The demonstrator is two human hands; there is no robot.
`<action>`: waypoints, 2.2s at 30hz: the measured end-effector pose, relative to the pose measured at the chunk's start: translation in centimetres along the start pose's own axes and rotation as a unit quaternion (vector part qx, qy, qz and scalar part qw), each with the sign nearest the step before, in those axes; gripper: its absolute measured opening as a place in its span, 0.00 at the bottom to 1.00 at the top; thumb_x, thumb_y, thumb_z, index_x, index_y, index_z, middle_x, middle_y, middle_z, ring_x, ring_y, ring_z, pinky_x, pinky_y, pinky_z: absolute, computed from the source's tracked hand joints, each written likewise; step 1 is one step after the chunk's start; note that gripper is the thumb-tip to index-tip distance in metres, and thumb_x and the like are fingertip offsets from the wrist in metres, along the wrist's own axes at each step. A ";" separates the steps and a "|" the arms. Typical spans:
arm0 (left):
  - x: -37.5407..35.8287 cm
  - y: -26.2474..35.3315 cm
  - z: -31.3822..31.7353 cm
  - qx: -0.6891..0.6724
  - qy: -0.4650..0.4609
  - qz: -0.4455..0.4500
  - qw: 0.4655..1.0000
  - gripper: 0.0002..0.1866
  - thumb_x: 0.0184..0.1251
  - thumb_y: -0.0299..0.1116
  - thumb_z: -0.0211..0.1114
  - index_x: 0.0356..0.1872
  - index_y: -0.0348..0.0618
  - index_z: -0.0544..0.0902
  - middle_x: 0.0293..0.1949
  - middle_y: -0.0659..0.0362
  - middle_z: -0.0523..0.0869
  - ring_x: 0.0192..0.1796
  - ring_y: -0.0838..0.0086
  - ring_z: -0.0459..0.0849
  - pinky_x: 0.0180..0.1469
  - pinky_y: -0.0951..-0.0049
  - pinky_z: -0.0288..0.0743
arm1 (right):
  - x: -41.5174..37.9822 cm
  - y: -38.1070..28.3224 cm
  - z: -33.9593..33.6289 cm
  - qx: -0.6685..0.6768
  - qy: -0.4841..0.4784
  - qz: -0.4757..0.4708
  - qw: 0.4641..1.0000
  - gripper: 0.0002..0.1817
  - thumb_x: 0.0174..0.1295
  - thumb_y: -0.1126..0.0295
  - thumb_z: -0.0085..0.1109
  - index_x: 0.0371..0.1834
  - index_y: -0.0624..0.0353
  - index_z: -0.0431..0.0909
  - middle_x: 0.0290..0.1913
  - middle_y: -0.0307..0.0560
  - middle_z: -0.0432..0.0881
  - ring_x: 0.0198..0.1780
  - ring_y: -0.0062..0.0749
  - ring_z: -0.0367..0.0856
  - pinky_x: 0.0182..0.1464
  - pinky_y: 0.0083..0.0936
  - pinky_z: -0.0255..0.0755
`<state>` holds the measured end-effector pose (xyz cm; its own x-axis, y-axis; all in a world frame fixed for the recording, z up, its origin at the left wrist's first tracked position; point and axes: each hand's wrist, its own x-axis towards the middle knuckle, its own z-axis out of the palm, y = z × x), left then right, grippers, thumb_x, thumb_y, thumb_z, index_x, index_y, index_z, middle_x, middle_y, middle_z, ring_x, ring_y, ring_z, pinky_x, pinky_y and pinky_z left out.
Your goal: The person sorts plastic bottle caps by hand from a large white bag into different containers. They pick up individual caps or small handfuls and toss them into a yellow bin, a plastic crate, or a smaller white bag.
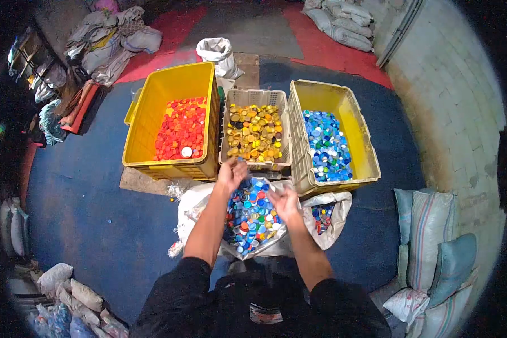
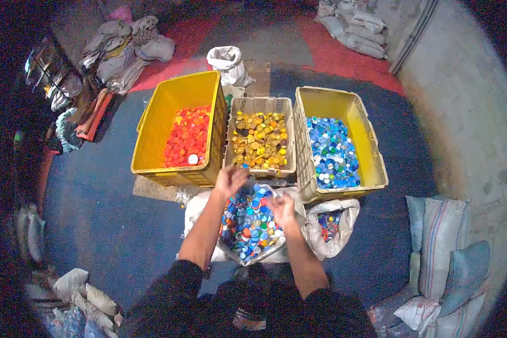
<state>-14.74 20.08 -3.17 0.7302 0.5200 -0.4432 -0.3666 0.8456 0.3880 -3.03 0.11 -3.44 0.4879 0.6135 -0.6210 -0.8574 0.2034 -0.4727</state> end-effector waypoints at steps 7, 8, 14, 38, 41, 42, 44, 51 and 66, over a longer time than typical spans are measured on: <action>-11.1 -9.8 -11.8 0.026 0.282 -0.071 0.956 0.19 0.74 0.47 0.45 0.35 0.40 0.74 0.30 0.57 0.77 0.38 0.68 0.80 0.43 0.69 0.78 | -3.0 5.9 -13.7 -0.135 0.029 0.098 0.986 0.31 0.56 0.71 0.51 0.66 0.59 0.56 0.45 0.51 0.76 0.46 0.46 0.80 0.53 0.47 0.74; -12.4 -10.8 -12.8 0.030 0.287 -0.075 0.954 0.20 0.74 0.48 0.46 0.38 0.39 0.74 0.33 0.56 0.78 0.39 0.68 0.80 0.43 0.69 0.79 | -3.3 6.5 -15.0 -0.175 0.043 0.102 0.978 0.30 0.57 0.72 0.50 0.65 0.60 0.57 0.45 0.51 0.76 0.43 0.44 0.81 0.51 0.45 0.75; -18.4 -15.1 -15.6 0.111 0.294 -0.099 0.944 0.19 0.73 0.46 0.50 0.33 0.40 0.76 0.24 0.61 0.77 0.26 0.75 0.78 0.30 0.76 0.78 | -5.9 8.3 -15.3 -0.491 0.062 -0.057 0.867 0.17 0.56 0.70 0.61 0.49 0.63 0.75 0.35 0.47 0.83 0.33 0.33 0.82 0.36 0.33 0.76; -24.4 -18.7 -14.7 0.225 0.340 -0.091 0.909 0.10 0.71 0.35 0.53 0.36 0.40 0.78 0.31 0.62 0.79 0.29 0.79 0.74 0.31 0.78 0.73 | -1.9 13.0 -10.2 -0.823 -0.128 -0.349 0.429 0.23 0.44 0.67 0.73 0.46 0.57 0.78 0.41 0.51 0.77 0.46 0.49 0.75 0.50 0.43 0.69; -23.8 -19.3 -15.1 0.238 0.315 -0.075 0.916 0.07 0.71 0.29 0.52 0.39 0.39 0.78 0.29 0.62 0.79 0.26 0.81 0.74 0.28 0.79 0.73 | -1.7 12.7 -10.5 -0.802 -0.128 -0.355 0.463 0.23 0.44 0.68 0.72 0.45 0.58 0.78 0.41 0.51 0.77 0.47 0.50 0.75 0.50 0.43 0.69; -23.4 -19.6 -15.1 0.252 0.315 -0.070 0.912 0.07 0.70 0.29 0.53 0.38 0.38 0.79 0.29 0.61 0.79 0.26 0.80 0.74 0.29 0.79 0.73 | -1.7 12.4 -10.4 -0.789 -0.125 -0.350 0.489 0.22 0.45 0.68 0.72 0.45 0.58 0.78 0.40 0.52 0.77 0.47 0.50 0.75 0.50 0.43 0.69; -22.8 -20.2 -15.2 0.280 0.316 -0.062 0.905 0.07 0.68 0.29 0.54 0.37 0.38 0.79 0.29 0.61 0.80 0.27 0.79 0.75 0.29 0.77 0.73 | -1.9 11.8 -10.6 -0.756 -0.106 -0.352 0.542 0.21 0.45 0.68 0.71 0.44 0.59 0.79 0.40 0.52 0.77 0.46 0.50 0.75 0.49 0.42 0.70; -20.9 -21.4 -12.8 0.513 0.284 0.074 0.807 0.07 0.59 0.30 0.62 0.33 0.35 0.79 0.29 0.56 0.84 0.30 0.71 0.81 0.35 0.70 0.75 | -3.4 8.1 -14.3 -0.658 0.003 -0.214 0.722 0.17 0.56 0.58 0.62 0.33 0.63 0.81 0.29 0.53 0.81 0.34 0.43 0.79 0.43 0.36 0.72; -14.5 -22.0 -8.1 0.815 0.110 0.238 0.517 0.24 0.49 0.28 0.66 0.51 0.42 0.75 0.44 0.51 0.77 0.48 0.54 0.74 0.48 0.55 0.68 | -9.4 3.3 -19.5 -0.221 -0.013 0.079 0.972 0.13 0.57 0.71 0.47 0.44 0.61 0.73 0.32 0.44 0.76 0.31 0.30 0.75 0.33 0.26 0.68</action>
<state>-21.89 -5.08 -11.80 0.6313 0.7756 0.0051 0.6295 -0.5162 0.5808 -7.31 -19.86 -11.34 0.3468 0.6299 -0.6949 -0.7647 -0.2391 -0.5984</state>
